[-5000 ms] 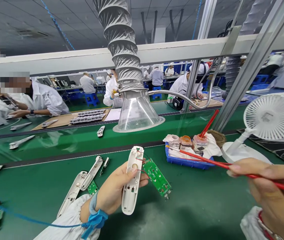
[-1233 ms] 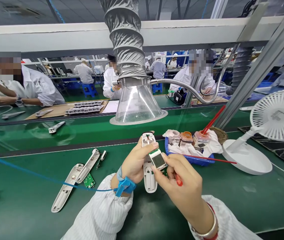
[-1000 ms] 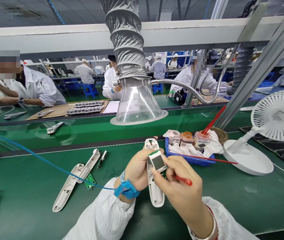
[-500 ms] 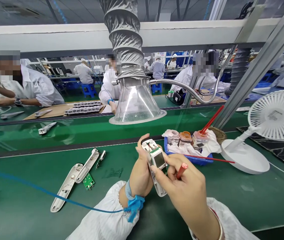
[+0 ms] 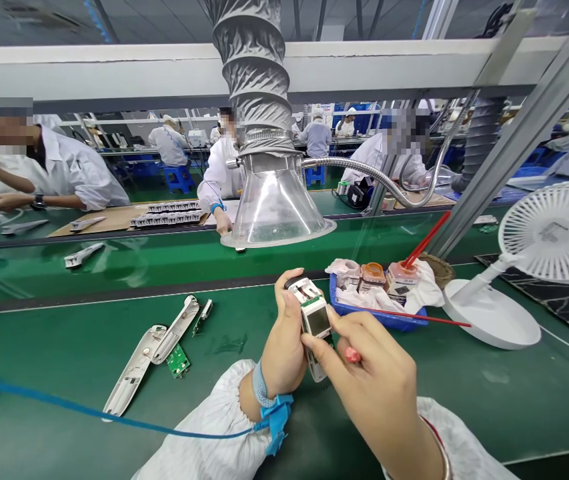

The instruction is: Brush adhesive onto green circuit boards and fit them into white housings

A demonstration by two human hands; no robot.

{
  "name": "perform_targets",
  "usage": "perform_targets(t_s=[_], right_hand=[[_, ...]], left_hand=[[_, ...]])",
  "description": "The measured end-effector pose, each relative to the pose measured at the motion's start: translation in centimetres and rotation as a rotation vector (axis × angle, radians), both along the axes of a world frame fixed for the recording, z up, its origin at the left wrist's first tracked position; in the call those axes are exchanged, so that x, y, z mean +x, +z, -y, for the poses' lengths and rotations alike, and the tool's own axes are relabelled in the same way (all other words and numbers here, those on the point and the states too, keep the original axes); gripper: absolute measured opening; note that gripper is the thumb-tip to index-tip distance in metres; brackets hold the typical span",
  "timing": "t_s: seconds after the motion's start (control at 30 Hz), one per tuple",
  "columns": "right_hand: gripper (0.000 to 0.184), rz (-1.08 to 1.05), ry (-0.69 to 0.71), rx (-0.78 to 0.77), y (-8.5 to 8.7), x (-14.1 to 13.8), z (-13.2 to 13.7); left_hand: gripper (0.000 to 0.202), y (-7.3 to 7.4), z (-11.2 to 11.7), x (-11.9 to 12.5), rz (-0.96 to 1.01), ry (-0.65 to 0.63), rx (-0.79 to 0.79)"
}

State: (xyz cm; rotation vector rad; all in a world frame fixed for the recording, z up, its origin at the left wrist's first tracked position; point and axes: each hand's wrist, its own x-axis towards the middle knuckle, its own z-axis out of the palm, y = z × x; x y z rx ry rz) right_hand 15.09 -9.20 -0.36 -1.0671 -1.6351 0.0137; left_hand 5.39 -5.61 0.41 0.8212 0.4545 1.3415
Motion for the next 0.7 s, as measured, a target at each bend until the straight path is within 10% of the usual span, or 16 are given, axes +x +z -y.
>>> perform_targets(t_s=[0.43, 0.7], right_hand=[[0.011, 0.065, -0.004, 0.001, -0.3, 0.6, -0.4], [0.028, -0.095, 0.214, -0.549, 0.7, 3.1, -2.7]], left_hand=[[0.057, 1.2, 0.2, -0.7, -0.229, -0.121, -0.084], [0.029, 0.6, -1.2, -0.7, -0.154, -0.011, -0.124]])
